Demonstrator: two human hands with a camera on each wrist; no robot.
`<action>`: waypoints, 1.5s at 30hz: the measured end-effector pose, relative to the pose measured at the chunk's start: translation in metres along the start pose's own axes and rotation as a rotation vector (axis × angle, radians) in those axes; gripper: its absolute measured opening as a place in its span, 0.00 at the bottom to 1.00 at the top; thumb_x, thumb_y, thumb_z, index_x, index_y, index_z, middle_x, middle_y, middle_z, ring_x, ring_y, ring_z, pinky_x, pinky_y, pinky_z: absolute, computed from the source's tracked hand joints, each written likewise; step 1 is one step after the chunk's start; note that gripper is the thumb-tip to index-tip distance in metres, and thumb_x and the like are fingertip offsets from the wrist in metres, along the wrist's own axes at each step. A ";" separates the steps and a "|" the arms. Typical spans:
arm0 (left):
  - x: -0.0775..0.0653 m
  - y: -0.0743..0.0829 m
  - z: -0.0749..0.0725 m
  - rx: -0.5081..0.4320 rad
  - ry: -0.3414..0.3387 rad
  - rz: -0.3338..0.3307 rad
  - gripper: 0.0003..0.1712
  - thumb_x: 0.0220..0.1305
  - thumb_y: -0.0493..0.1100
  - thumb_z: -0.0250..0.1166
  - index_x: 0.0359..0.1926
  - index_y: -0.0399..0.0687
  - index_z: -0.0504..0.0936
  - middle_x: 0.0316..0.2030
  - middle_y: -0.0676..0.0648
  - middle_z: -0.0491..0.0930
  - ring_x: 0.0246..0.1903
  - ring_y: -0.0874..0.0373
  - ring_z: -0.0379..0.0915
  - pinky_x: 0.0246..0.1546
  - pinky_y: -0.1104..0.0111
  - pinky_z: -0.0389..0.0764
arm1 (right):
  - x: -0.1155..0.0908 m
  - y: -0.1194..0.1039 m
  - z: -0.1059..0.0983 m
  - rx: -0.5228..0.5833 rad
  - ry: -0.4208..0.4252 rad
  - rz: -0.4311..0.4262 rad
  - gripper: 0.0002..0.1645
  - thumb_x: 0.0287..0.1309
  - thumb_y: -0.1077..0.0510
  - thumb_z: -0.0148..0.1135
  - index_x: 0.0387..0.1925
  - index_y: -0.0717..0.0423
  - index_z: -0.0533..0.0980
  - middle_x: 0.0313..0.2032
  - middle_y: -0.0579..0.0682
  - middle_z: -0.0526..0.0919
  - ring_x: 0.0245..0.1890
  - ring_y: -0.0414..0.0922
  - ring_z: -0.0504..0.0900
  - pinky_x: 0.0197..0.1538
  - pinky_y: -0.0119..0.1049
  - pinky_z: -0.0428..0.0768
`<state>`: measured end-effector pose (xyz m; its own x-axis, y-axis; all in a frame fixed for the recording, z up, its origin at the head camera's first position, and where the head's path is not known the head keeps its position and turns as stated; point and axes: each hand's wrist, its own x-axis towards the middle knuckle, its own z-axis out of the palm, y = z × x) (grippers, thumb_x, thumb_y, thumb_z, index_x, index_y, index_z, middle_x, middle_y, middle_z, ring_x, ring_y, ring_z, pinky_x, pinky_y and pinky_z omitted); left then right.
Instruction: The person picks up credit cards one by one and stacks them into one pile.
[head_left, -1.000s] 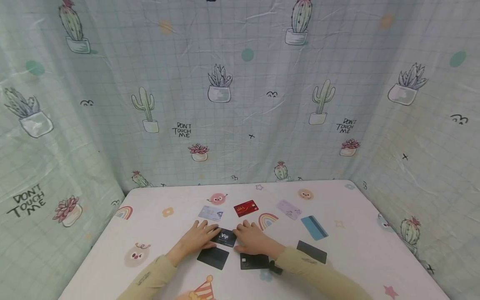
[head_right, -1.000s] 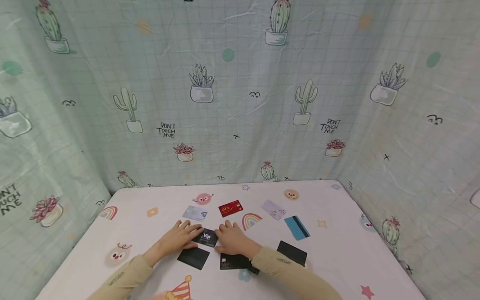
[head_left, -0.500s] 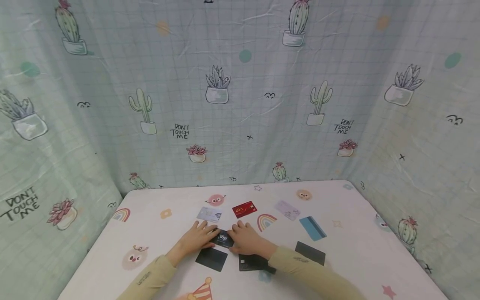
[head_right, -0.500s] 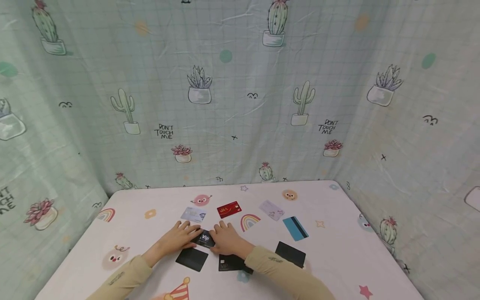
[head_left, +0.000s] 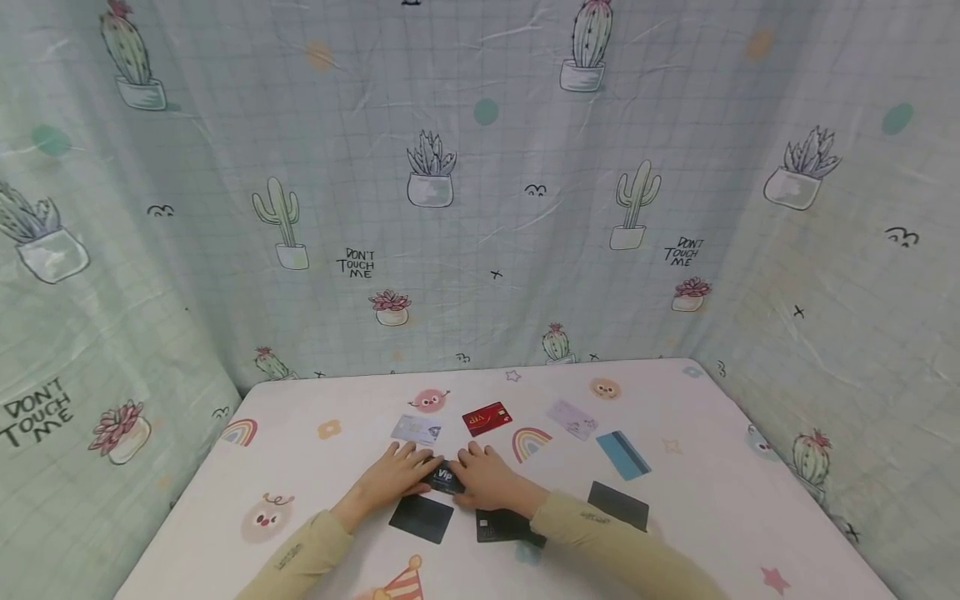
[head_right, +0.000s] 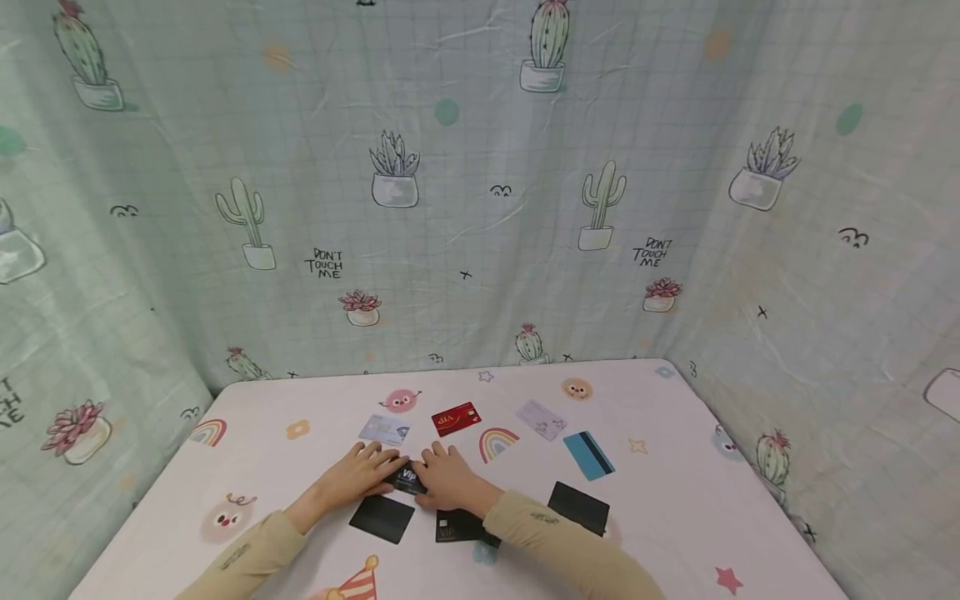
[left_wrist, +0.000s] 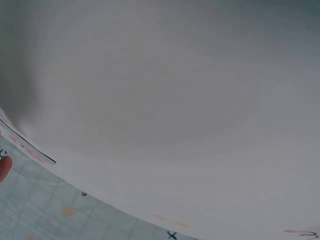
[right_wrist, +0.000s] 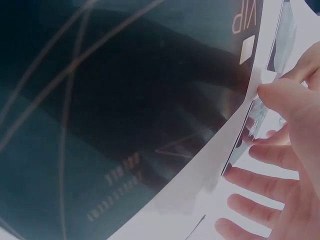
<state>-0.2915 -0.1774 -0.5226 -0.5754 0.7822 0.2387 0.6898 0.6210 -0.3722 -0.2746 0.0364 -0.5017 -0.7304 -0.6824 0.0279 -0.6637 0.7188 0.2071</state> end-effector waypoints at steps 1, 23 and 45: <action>0.001 0.000 0.000 0.009 0.008 0.005 0.26 0.59 0.60 0.52 0.55 0.57 0.71 0.47 0.53 0.76 0.45 0.55 0.70 0.43 0.58 0.73 | 0.001 -0.001 0.000 -0.004 0.000 0.001 0.33 0.51 0.35 0.53 0.55 0.46 0.67 0.45 0.45 0.74 0.42 0.41 0.66 0.45 0.35 0.70; -0.001 -0.002 -0.001 0.018 0.012 0.036 0.26 0.58 0.61 0.51 0.55 0.58 0.72 0.46 0.54 0.76 0.44 0.56 0.70 0.42 0.59 0.73 | 0.004 0.001 0.003 -0.014 -0.021 0.002 0.31 0.52 0.35 0.52 0.54 0.44 0.68 0.46 0.44 0.74 0.43 0.41 0.67 0.47 0.36 0.72; 0.000 -0.001 -0.004 0.021 -0.041 0.057 0.29 0.59 0.62 0.51 0.58 0.55 0.68 0.46 0.53 0.75 0.43 0.58 0.68 0.43 0.64 0.71 | 0.005 0.000 0.001 -0.045 0.010 -0.029 0.31 0.51 0.37 0.56 0.50 0.52 0.69 0.44 0.47 0.73 0.41 0.43 0.67 0.46 0.32 0.73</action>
<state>-0.2903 -0.1771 -0.5185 -0.5531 0.8134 0.1800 0.7129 0.5739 -0.4030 -0.2790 0.0333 -0.5029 -0.7094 -0.7041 0.0312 -0.6762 0.6925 0.2515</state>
